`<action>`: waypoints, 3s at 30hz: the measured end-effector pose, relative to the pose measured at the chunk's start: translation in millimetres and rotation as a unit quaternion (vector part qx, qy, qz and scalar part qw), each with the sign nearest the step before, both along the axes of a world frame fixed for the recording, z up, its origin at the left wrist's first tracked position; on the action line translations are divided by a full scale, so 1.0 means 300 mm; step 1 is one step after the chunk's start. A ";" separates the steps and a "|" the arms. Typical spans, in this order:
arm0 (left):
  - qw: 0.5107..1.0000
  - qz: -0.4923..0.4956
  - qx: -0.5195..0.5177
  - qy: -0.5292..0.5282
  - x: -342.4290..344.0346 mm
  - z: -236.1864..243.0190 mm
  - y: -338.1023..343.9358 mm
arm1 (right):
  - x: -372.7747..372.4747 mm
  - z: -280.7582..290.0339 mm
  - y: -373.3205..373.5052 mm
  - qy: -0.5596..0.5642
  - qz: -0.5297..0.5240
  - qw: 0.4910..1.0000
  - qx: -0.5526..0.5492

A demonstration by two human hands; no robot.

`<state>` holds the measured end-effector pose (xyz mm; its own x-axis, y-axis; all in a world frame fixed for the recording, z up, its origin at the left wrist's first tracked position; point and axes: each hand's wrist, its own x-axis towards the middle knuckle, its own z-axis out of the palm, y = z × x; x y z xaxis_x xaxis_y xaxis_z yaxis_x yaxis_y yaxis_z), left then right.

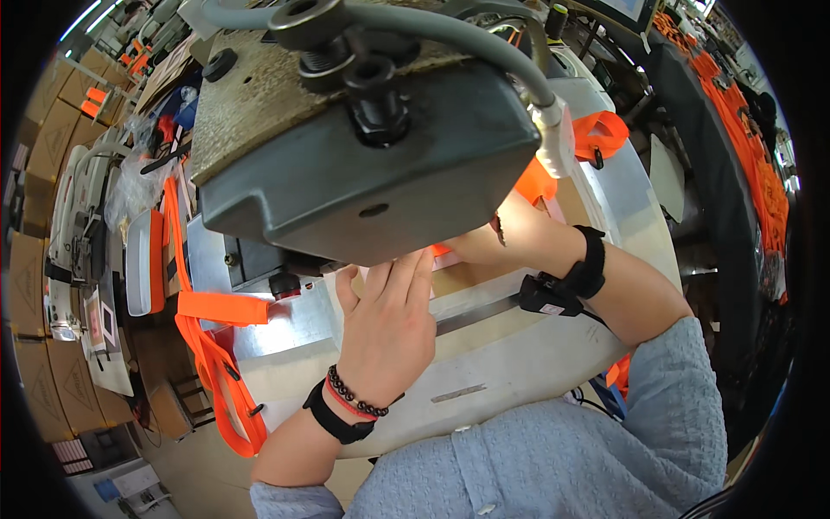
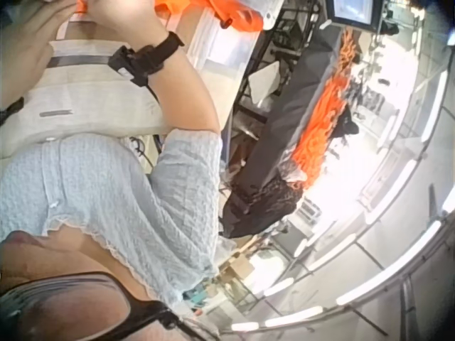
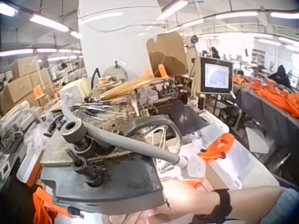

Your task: Operating an industrial sewing machine to assemble orange nylon straps.

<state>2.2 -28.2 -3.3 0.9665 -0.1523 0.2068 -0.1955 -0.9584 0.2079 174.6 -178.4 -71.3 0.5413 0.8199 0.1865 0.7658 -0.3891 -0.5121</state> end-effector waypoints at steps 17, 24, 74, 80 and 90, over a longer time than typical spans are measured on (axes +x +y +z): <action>0.998 -0.001 0.062 0.032 0.023 0.002 -0.004 | -0.069 0.204 0.006 0.000 -0.034 0.993 -0.117; 0.998 -0.020 0.044 0.027 0.026 0.004 0.011 | -0.047 0.124 -0.035 -0.114 -0.046 0.991 0.051; 0.998 -0.012 0.025 0.048 0.017 0.023 0.022 | -0.101 0.186 -0.136 -0.234 0.125 0.964 0.009; 0.998 -0.030 0.024 0.042 0.009 0.000 0.026 | -0.102 0.169 -0.133 -0.214 0.120 0.969 0.022; 0.997 -0.057 -0.028 0.047 0.024 0.002 0.054 | -0.097 0.187 -0.128 -0.218 0.130 0.967 0.016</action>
<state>9.3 -11.9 -2.7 0.9589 -0.2534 0.1279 -0.2801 -0.9175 0.2824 145.5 -216.7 -15.3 0.1828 0.9074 0.3785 0.9812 -0.1443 -0.1280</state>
